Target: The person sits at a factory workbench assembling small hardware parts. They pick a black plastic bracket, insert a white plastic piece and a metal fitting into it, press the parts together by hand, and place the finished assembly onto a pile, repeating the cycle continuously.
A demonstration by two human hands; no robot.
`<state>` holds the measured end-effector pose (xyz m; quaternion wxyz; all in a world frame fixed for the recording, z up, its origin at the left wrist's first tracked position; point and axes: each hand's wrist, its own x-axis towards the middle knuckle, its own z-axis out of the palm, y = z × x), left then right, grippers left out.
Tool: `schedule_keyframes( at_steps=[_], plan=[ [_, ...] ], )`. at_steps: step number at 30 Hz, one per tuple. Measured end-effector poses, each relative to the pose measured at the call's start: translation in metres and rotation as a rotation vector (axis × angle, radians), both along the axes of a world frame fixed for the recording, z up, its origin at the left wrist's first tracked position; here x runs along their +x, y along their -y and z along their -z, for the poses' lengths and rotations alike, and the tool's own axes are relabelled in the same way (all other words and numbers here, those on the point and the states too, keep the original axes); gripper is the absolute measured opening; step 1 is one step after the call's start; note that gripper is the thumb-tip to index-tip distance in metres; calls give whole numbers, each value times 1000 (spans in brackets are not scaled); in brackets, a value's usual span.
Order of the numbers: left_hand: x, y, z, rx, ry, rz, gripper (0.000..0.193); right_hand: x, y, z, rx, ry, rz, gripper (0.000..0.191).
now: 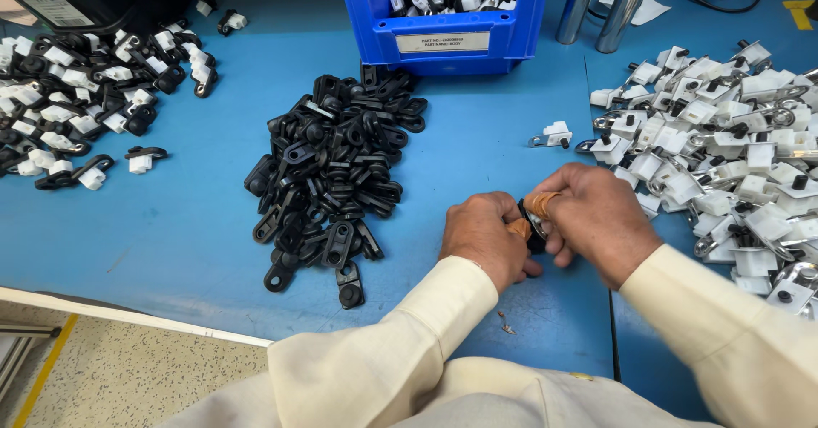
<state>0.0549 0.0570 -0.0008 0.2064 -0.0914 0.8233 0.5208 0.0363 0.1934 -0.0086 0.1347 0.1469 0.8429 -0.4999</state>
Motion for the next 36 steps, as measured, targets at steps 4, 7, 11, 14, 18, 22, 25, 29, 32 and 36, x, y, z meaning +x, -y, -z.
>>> schedule_keyframes(
  at_steps=[4, 7, 11, 14, 18, 22, 25, 29, 32, 36],
  plan=[
    [-1, 2, -3, 21, 25, 13, 14, 8, 8, 5, -84, -69, 111, 21],
    [-4, 3, -2, 95, 91, 7, 10, 12, 10, 2, -53, -75, 116, 18],
    [-9, 9, 3, 194, 168, 38, 13, 15, 8, -1, -30, -73, 64, 21],
    [-11, 13, 8, 223, 200, 15, 16, 16, 5, 3, -123, -86, 22, 19],
    [-12, 14, 12, 395, 230, -145, 13, 15, 0, 9, -411, -43, 175, 35],
    [-9, 22, 11, 470, 281, -179, 18, 21, -7, 14, -486, 57, 249, 33],
    [-6, 23, 8, 514, 290, -168, 37, 21, -9, 18, -479, 144, 237, 29],
    [-5, 23, 7, 529, 207, -44, 51, 12, -18, 19, -566, 277, 171, 21],
    [-6, 26, 8, 562, 177, 47, 51, 2, -28, 19, -634, 416, 193, 17],
    [-8, 30, 8, 583, 184, 99, 50, -6, -32, 22, -619, 491, 167, 23]
  ],
)
